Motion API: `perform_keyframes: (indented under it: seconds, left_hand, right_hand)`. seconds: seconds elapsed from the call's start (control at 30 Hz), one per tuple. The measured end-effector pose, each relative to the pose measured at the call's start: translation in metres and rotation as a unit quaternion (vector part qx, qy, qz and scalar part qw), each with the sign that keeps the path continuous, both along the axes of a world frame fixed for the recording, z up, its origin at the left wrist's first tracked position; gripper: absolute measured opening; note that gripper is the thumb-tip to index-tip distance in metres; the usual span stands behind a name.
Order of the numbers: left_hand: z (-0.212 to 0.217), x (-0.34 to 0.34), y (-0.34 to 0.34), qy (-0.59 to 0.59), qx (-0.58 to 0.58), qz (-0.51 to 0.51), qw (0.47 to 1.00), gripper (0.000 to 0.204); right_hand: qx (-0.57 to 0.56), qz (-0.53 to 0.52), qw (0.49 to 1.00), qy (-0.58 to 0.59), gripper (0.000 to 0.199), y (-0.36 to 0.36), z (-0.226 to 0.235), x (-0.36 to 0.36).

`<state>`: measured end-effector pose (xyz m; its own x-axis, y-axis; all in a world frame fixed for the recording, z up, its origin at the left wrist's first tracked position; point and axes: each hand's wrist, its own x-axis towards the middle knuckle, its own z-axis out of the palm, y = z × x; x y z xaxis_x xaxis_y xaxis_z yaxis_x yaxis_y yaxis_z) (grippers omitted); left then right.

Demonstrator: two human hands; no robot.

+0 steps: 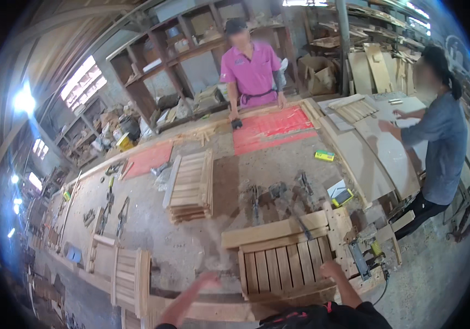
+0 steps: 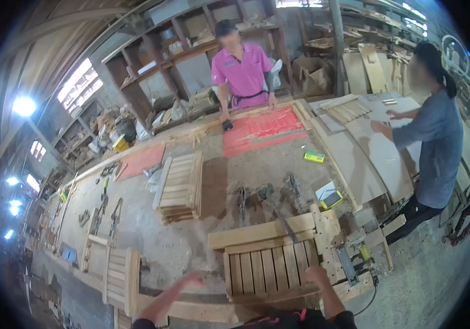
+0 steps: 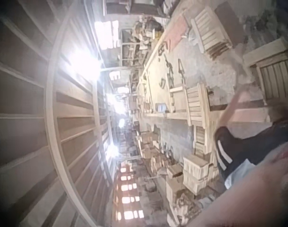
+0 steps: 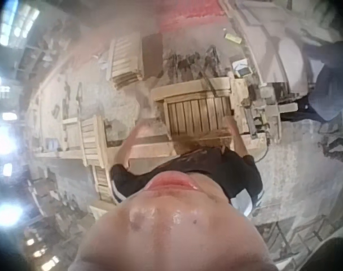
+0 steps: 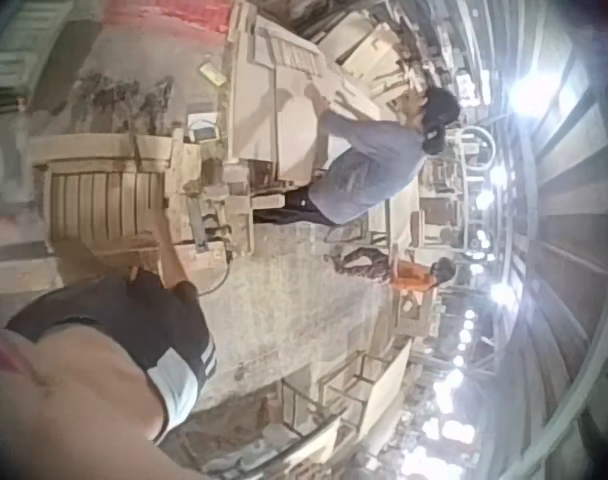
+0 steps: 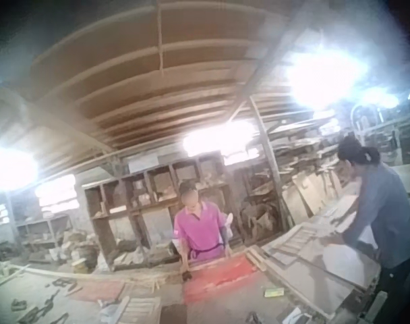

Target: Assembling and securing wooden slats to a frame using a pneumatic nail gun to build a furniture component.

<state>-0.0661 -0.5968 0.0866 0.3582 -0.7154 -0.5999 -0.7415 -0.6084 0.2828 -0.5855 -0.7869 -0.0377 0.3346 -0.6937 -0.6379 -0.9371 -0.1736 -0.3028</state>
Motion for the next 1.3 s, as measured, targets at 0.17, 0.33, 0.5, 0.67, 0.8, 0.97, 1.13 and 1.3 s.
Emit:
perform_keyframes:
  seconds: [0.17,0.33,0.5,0.67,0.8,0.97,1.13,1.3]
  left_hand:
    - [0.022,0.095,-0.05,0.141,0.295,-0.098,0.94,0.027]
    - [-0.016,0.031,-0.134,0.298,-0.244,0.217,0.897,0.03]
    - [-0.089,-0.014,-0.211,0.499,-0.136,0.389,0.762,0.038]
    - [-0.133,-0.029,-0.304,0.63,-0.112,0.523,0.563,0.057]
    - [-0.132,-0.031,-0.354,0.678,-0.113,0.533,0.493,0.059]
    - [-0.109,-0.036,-0.381,0.748,-0.161,0.501,0.404,0.054]
    - [-0.032,-0.017,-0.404,0.738,-0.206,0.487,0.419,0.045]
    - [0.21,-0.03,-0.365,0.348,-0.695,0.305,0.55,0.037]
  right_hand:
    - [0.058,-0.038,0.982,-0.177,0.038,0.038,-0.04,0.032]
    - [0.012,-0.277,0.879,-0.389,0.029,-0.026,0.016,0.074]
    - [0.029,-0.509,0.723,-0.466,0.027,-0.15,0.055,0.109]
    - [-0.007,-0.575,0.703,-0.418,0.038,-0.244,0.055,0.124]
    - [0.165,-0.572,0.644,-0.481,0.046,-0.296,0.022,0.132]
    - [0.215,-0.531,0.648,-0.502,0.052,-0.329,0.004,0.166]
    - [0.307,-0.573,0.567,-0.506,0.043,-0.339,0.009,0.193]
    - [0.33,-0.578,0.52,-0.536,0.035,-0.322,-0.004,0.183]
